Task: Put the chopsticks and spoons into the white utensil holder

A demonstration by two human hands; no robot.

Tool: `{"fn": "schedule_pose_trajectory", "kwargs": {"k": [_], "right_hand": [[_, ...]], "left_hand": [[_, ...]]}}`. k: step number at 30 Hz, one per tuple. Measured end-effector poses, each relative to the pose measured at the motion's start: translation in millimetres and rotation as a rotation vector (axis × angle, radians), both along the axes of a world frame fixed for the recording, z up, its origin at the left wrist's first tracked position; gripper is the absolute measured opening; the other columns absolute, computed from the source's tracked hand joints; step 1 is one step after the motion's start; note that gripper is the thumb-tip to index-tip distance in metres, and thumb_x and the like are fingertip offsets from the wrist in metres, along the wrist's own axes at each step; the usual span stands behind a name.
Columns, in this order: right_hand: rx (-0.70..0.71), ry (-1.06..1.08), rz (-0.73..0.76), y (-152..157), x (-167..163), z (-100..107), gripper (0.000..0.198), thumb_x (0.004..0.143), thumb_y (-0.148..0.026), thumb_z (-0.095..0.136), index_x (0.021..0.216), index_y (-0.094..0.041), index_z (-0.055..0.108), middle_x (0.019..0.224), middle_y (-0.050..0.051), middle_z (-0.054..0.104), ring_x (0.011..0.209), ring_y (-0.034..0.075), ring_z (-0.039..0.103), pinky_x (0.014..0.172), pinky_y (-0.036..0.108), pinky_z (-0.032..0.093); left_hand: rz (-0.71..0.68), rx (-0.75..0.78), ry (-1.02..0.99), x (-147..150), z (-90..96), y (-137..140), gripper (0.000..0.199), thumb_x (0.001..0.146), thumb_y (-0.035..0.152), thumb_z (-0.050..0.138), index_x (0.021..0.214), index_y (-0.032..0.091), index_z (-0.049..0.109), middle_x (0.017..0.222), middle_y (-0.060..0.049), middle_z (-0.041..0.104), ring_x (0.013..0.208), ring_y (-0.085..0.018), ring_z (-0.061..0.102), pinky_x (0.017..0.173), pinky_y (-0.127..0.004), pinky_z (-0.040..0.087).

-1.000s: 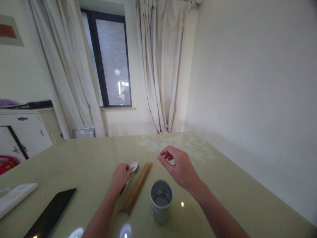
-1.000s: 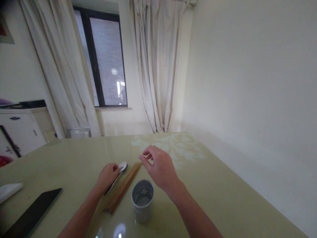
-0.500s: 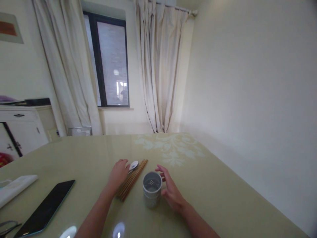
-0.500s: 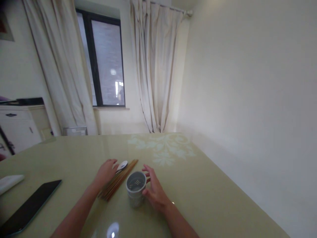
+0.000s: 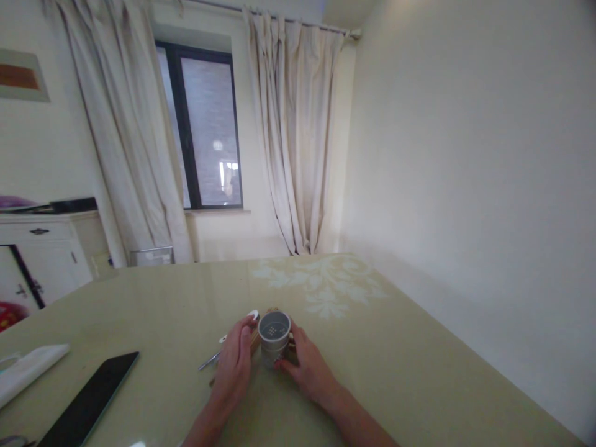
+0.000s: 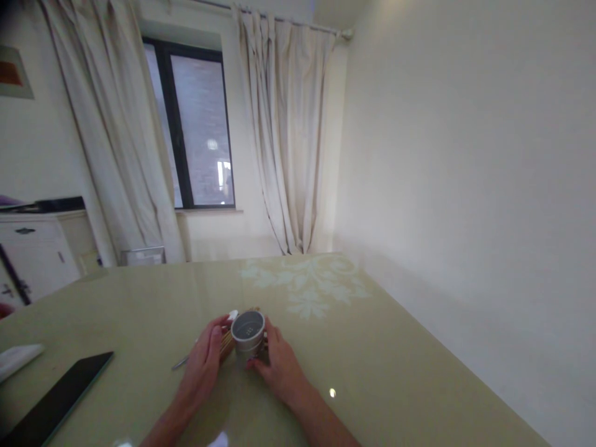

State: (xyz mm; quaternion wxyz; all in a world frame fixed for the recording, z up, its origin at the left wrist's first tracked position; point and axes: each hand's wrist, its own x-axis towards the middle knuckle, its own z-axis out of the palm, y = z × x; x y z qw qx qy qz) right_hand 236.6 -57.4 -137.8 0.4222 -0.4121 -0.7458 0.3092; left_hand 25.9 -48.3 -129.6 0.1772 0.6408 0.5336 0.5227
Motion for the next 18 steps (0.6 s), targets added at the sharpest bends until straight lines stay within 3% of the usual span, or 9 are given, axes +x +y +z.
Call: {"fn": "schedule_pose_trajectory", "kwargs": {"k": [2,5,7,10,13,18], "right_hand": [[0.025,-0.035,0.032,-0.1,-5.2,-3.8,0.093,0.082,-0.006,0.067,0.166,-0.027,0.030,0.159,0.014,0.050,0.143,0.031,0.053,0.121,0.050,0.040],[0.057,-0.117,0.051,1.9,-4.4,-9.6,0.095,0.083,-0.001,0.055,0.169,-0.025,0.023,0.167,0.013,0.040,0.152,0.028,0.042,0.127,0.048,0.032],[0.035,-0.130,-0.044,6.6,2.2,-11.5,0.086,0.085,-0.004,0.052,0.166,-0.020,0.031,0.166,0.015,0.041,0.153,0.029,0.040,0.127,0.050,0.032],[-0.022,-0.033,-0.221,17.0,18.9,-9.8,0.060,0.089,-0.013,0.053,0.149,-0.017,0.057,0.147,0.017,0.061,0.135,0.029,0.059,0.114,0.047,0.048],[-0.051,0.069,-0.308,26.4,38.0,-4.0,0.036,0.092,-0.025,0.055,0.122,-0.017,0.073,0.119,0.016,0.074,0.106,0.027,0.071,0.093,0.040,0.057],[-0.073,0.147,-0.374,33.0,54.2,5.3,0.031,0.093,-0.042,0.055,0.098,-0.019,0.074,0.096,0.013,0.077,0.093,0.027,0.072,0.083,0.037,0.055]], "left_hand": [[-0.042,0.029,-0.134,5.4,1.2,-6.0,0.054,0.106,0.054,0.033,0.143,0.019,0.051,0.139,-0.016,0.066,0.128,-0.029,0.063,0.110,-0.052,0.050],[-0.095,0.017,-0.116,9.0,1.0,-13.0,0.073,0.098,0.061,0.052,0.156,0.019,0.034,0.152,-0.019,0.056,0.137,-0.033,0.057,0.115,-0.055,0.046],[-0.079,-0.022,-0.067,8.7,0.1,-13.6,0.090,0.092,0.062,0.063,0.161,0.020,0.023,0.156,-0.019,0.051,0.140,-0.033,0.055,0.118,-0.056,0.043],[-0.050,-0.054,-0.031,6.5,-2.0,-10.4,0.107,0.085,0.060,0.073,0.164,0.021,0.013,0.156,-0.019,0.050,0.140,-0.033,0.056,0.118,-0.055,0.044],[-0.050,-0.090,-0.035,4.8,-3.7,-7.5,0.106,0.083,0.059,0.076,0.163,0.022,0.017,0.146,-0.017,0.059,0.129,-0.033,0.065,0.111,-0.054,0.051],[-0.189,-0.140,-0.087,7.2,0.0,-8.6,0.077,0.086,0.052,0.075,0.148,0.020,0.042,0.134,-0.015,0.068,0.110,-0.029,0.073,0.099,-0.047,0.059]]}}
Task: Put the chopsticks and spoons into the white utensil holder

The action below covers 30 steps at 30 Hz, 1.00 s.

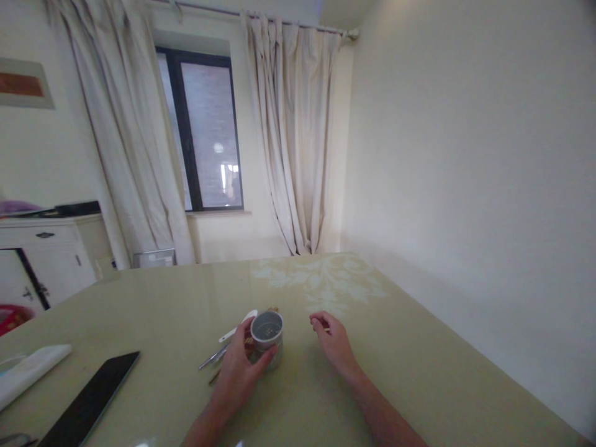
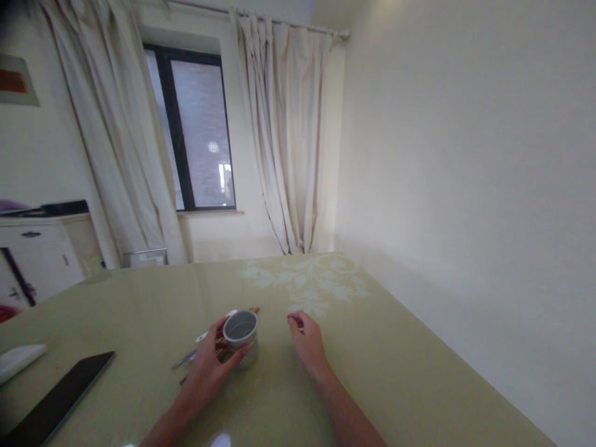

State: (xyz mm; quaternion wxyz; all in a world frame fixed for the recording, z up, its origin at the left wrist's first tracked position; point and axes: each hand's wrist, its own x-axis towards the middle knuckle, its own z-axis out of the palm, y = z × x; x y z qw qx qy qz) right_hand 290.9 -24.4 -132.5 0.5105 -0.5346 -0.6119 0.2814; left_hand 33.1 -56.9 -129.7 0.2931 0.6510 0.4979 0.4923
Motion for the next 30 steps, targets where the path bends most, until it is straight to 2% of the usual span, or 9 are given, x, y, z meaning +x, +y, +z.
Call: {"fn": "schedule_pose_trajectory", "kwargs": {"k": [3,5,11,13,15,17,20,24,30], "right_hand": [[-0.016,0.030,0.022,-0.9,-2.6,3.2,0.036,0.093,-0.050,0.054,0.093,-0.019,0.072,0.090,0.011,0.076,0.086,0.026,0.071,0.077,0.035,0.054],[-0.025,0.039,0.047,-2.8,-6.6,4.3,0.039,0.093,-0.053,0.052,0.091,-0.019,0.072,0.089,0.010,0.076,0.083,0.025,0.070,0.074,0.034,0.053],[-0.047,0.034,0.079,-9.0,-16.5,5.5,0.041,0.091,-0.056,0.057,0.083,-0.018,0.070,0.083,0.008,0.073,0.081,0.024,0.067,0.076,0.034,0.050],[-0.061,0.049,0.101,-10.3,-18.7,6.1,0.045,0.092,-0.058,0.054,0.083,-0.017,0.071,0.084,0.008,0.073,0.081,0.024,0.067,0.076,0.034,0.050],[-0.078,0.075,0.128,-11.4,-20.7,6.9,0.051,0.093,-0.062,0.050,0.084,-0.017,0.072,0.086,0.008,0.074,0.080,0.023,0.068,0.074,0.033,0.051],[-0.092,0.102,0.149,-12.5,-22.7,7.7,0.057,0.095,-0.066,0.046,0.087,-0.017,0.073,0.088,0.009,0.075,0.080,0.023,0.068,0.074,0.033,0.052],[-0.105,0.130,0.162,-15.0,-25.7,9.1,0.065,0.095,-0.072,0.044,0.087,-0.016,0.075,0.088,0.010,0.076,0.080,0.023,0.068,0.076,0.035,0.053],[-0.118,0.169,0.170,-21.0,-28.3,14.6,0.074,0.091,-0.083,0.046,0.086,-0.016,0.078,0.089,0.011,0.075,0.086,0.025,0.069,0.082,0.037,0.053],[-0.180,0.260,0.223,-32.7,-29.1,24.6,0.076,0.083,-0.088,0.054,0.088,-0.017,0.080,0.092,0.010,0.076,0.094,0.028,0.070,0.087,0.039,0.054]], "left_hand": [[-0.140,0.009,0.038,5.2,6.3,-6.9,0.064,0.086,0.047,0.077,0.139,0.021,0.054,0.136,-0.015,0.068,0.114,-0.029,0.071,0.100,-0.044,0.057],[-0.247,0.019,0.073,10.1,10.9,-14.5,0.063,0.084,0.047,0.080,0.138,0.022,0.057,0.138,-0.014,0.067,0.121,-0.030,0.068,0.102,-0.042,0.056],[-0.445,-0.017,0.176,14.7,14.5,-29.3,0.085,0.067,0.053,0.093,0.141,0.027,0.061,0.141,-0.011,0.067,0.125,-0.033,0.065,0.104,-0.041,0.055],[-0.460,0.011,0.177,7.4,11.7,-24.4,0.088,0.071,0.061,0.088,0.147,0.027,0.058,0.144,-0.012,0.065,0.129,-0.034,0.062,0.108,-0.043,0.052],[-0.360,0.051,0.198,-3.8,8.6,-14.7,0.072,0.088,0.065,0.068,0.149,0.027,0.056,0.147,-0.012,0.064,0.134,-0.032,0.060,0.111,-0.045,0.049],[-0.125,0.087,0.311,-17.1,5.7,-3.1,0.055,0.100,0.060,0.049,0.142,0.027,0.062,0.145,-0.012,0.065,0.134,-0.031,0.059,0.114,-0.048,0.046],[0.187,0.134,0.605,-35.7,0.1,10.1,0.046,0.097,0.050,0.053,0.132,0.026,0.068,0.142,-0.011,0.068,0.133,-0.033,0.059,0.117,-0.053,0.040],[0.225,0.092,0.816,-47.2,-9.5,14.7,0.047,0.093,0.044,0.057,0.136,0.026,0.067,0.146,-0.010,0.066,0.135,-0.031,0.058,0.118,-0.052,0.037],[0.192,0.011,0.838,-42.6,-10.0,13.8,0.043,0.097,0.041,0.051,0.132,0.024,0.070,0.144,-0.011,0.066,0.132,-0.030,0.059,0.113,-0.049,0.043]]}}
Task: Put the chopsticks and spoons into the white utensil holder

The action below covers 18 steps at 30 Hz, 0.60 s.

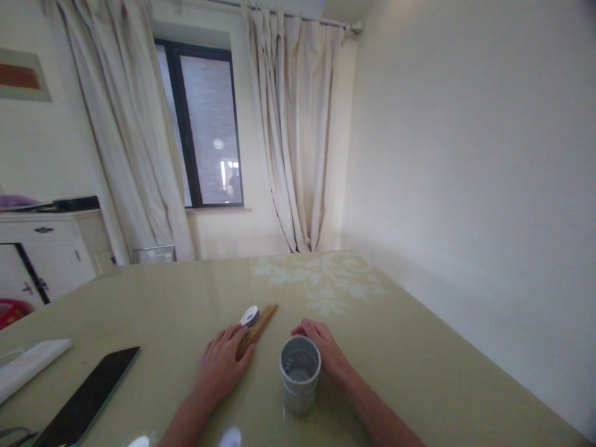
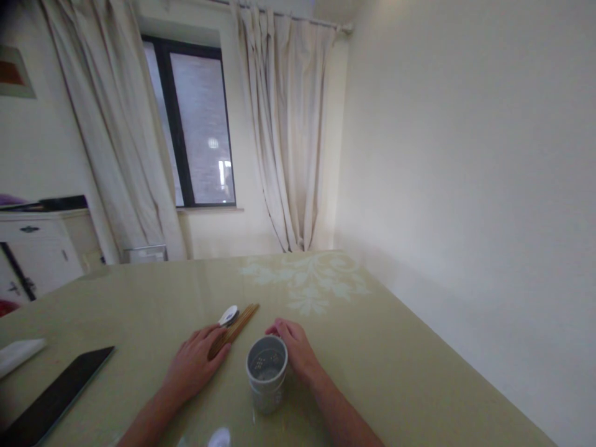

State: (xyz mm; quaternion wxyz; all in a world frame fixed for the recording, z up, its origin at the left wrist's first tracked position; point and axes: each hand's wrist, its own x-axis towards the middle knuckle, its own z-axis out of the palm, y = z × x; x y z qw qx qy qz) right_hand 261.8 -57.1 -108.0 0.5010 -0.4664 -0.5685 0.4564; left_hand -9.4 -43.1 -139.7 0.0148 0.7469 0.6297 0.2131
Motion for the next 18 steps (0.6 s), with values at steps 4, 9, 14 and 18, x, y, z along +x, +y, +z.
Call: {"fn": "schedule_pose_trajectory", "kwargs": {"k": [4,9,14,18], "right_hand": [[-0.047,0.028,0.035,-1.2,-1.3,-1.3,0.078,0.079,-0.090,0.057,0.085,-0.015,0.078,0.085,0.009,0.074,0.086,0.027,0.069,0.080,0.038,0.054],[-0.082,0.067,0.070,0.7,-2.1,-4.7,0.079,0.076,-0.091,0.060,0.085,-0.015,0.076,0.081,0.007,0.071,0.079,0.023,0.066,0.075,0.035,0.052],[-0.064,0.049,0.102,1.4,-1.9,-5.8,0.075,0.078,-0.089,0.061,0.083,-0.015,0.075,0.079,0.005,0.069,0.076,0.022,0.065,0.072,0.033,0.052],[-0.084,0.042,0.113,-0.5,-2.5,-6.8,0.073,0.080,-0.088,0.060,0.086,-0.017,0.074,0.081,0.005,0.070,0.078,0.023,0.065,0.072,0.033,0.052]], "left_hand": [[-0.021,-0.010,0.012,4.3,5.1,-2.0,0.042,0.098,0.038,0.050,0.131,0.023,0.070,0.143,-0.011,0.067,0.131,-0.030,0.060,0.111,-0.049,0.044],[-0.066,0.009,0.002,12.0,6.8,-7.2,0.039,0.096,0.035,0.053,0.130,0.024,0.070,0.139,-0.010,0.069,0.129,-0.029,0.060,0.111,-0.047,0.044],[-0.085,0.049,-0.009,17.4,7.4,-10.9,0.040,0.095,0.033,0.054,0.131,0.023,0.068,0.141,-0.010,0.067,0.130,-0.030,0.058,0.111,-0.048,0.043],[-0.101,0.089,-0.022,20.6,9.0,-12.1,0.032,0.095,0.029,0.055,0.124,0.024,0.068,0.138,-0.010,0.066,0.129,-0.029,0.057,0.109,-0.045,0.044]]}}
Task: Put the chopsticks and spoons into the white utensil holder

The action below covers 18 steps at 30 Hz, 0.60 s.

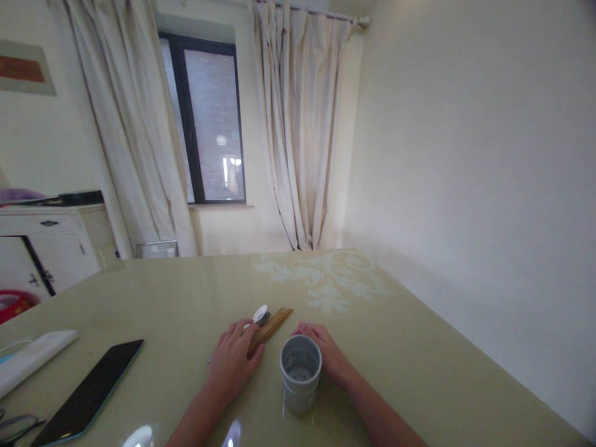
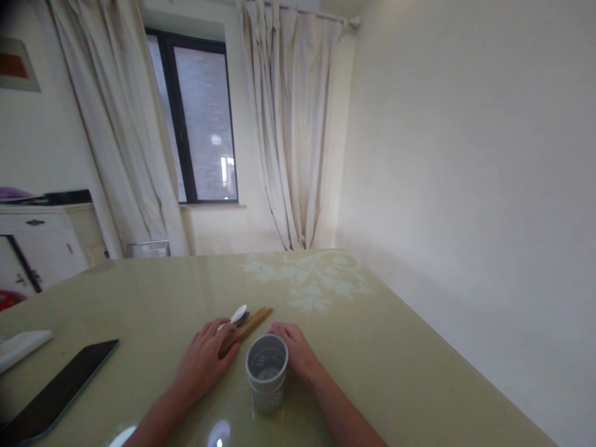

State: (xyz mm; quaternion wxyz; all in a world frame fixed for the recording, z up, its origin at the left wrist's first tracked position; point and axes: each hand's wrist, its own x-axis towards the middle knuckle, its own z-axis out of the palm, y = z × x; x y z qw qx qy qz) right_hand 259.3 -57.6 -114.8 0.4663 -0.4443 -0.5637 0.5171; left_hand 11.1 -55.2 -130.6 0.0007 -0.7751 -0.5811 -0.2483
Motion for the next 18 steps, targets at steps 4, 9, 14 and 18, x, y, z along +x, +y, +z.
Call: {"fn": "schedule_pose_trajectory", "kwargs": {"k": [4,9,14,18], "right_hand": [[0.017,-0.024,-0.023,-0.7,0.9,1.2,0.074,0.080,-0.087,0.059,0.085,-0.015,0.076,0.083,0.006,0.072,0.081,0.024,0.067,0.075,0.034,0.053],[0.061,-0.065,-0.093,4.4,2.5,1.5,0.077,0.084,-0.087,0.054,0.083,-0.014,0.078,0.083,0.009,0.074,0.082,0.025,0.069,0.079,0.037,0.053],[0.089,-0.095,-0.133,11.8,3.2,-4.6,0.079,0.086,-0.087,0.050,0.080,-0.014,0.078,0.078,0.009,0.075,0.078,0.025,0.069,0.077,0.037,0.054],[0.082,-0.115,-0.149,15.1,4.9,-6.8,0.076,0.086,-0.085,0.052,0.076,-0.014,0.076,0.071,0.008,0.071,0.070,0.023,0.066,0.070,0.035,0.052]], "left_hand": [[-0.012,-0.035,0.036,3.9,1.5,-1.2,0.018,0.094,0.026,0.055,0.104,0.023,0.071,0.126,-0.009,0.067,0.119,-0.029,0.060,0.104,-0.042,0.045],[-0.007,-0.074,0.017,6.5,5.1,-3.3,0.013,0.094,0.027,0.058,0.092,0.023,0.069,0.113,-0.008,0.067,0.112,-0.028,0.060,0.100,-0.041,0.045],[-0.040,-0.086,-0.040,7.1,5.6,-4.1,0.010,0.090,0.026,0.061,0.085,0.023,0.069,0.109,-0.007,0.067,0.109,-0.027,0.061,0.097,-0.039,0.046],[-0.075,-0.023,-0.137,14.1,8.4,-5.0,0.013,0.092,0.029,0.060,0.085,0.024,0.069,0.107,-0.007,0.071,0.108,-0.028,0.063,0.097,-0.041,0.047]]}}
